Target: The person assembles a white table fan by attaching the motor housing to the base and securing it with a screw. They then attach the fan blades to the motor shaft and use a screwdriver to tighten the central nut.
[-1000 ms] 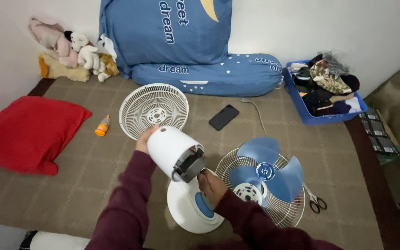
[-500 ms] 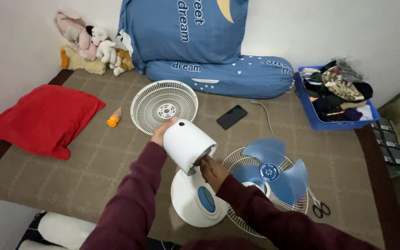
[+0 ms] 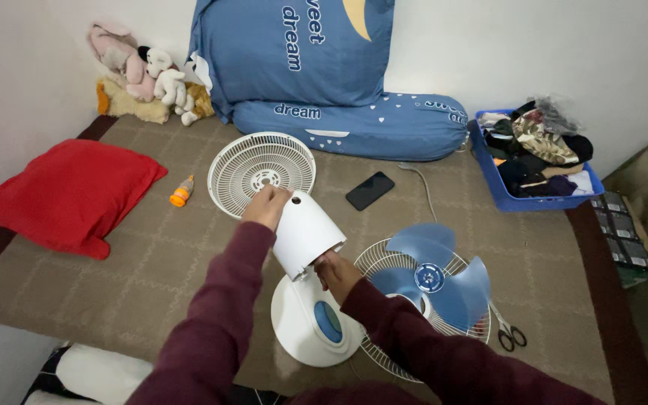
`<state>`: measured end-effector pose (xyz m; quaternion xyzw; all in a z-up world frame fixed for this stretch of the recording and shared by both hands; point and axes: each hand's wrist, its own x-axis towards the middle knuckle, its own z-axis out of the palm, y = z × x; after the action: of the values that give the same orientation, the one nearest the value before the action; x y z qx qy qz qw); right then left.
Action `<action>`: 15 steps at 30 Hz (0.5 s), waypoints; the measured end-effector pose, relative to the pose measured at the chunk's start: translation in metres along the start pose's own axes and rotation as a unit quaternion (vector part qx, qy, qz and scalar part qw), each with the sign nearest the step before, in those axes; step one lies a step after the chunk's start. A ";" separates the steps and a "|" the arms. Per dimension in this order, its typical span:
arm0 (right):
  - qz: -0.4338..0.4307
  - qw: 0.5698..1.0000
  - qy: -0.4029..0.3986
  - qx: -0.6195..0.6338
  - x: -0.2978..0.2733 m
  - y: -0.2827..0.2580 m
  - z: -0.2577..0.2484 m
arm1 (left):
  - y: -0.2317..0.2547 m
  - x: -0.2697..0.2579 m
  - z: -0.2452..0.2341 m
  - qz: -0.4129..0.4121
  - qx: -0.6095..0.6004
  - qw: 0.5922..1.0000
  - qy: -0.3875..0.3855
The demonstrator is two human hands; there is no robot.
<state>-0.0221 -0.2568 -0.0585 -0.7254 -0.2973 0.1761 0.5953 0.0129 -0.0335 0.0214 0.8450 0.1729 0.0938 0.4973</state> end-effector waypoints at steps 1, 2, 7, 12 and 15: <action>0.005 1.000 0.001 -0.008 -0.001 0.002 0.000 | 0.005 -0.009 0.000 0.002 -0.017 1.000 0.011; 0.010 1.000 0.003 -0.017 0.000 0.005 0.000 | 0.011 -0.018 0.000 0.004 -0.034 0.999 0.022; 0.032 0.998 0.041 -0.041 -0.002 0.021 0.012 | 0.030 -0.050 0.002 0.015 0.021 0.994 0.108; 0.028 0.996 0.052 -0.074 -0.002 0.022 0.011 | 0.036 -0.064 0.010 0.030 -0.001 0.987 0.159; 0.043 0.998 0.047 -0.009 -0.003 0.024 0.009 | 0.040 -0.067 0.008 0.106 0.208 0.955 0.182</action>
<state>-0.0244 -0.2546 -0.0836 -0.7503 -0.2392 0.1643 0.5940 -0.0382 -0.0832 0.0532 0.9119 0.1857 0.2599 0.2575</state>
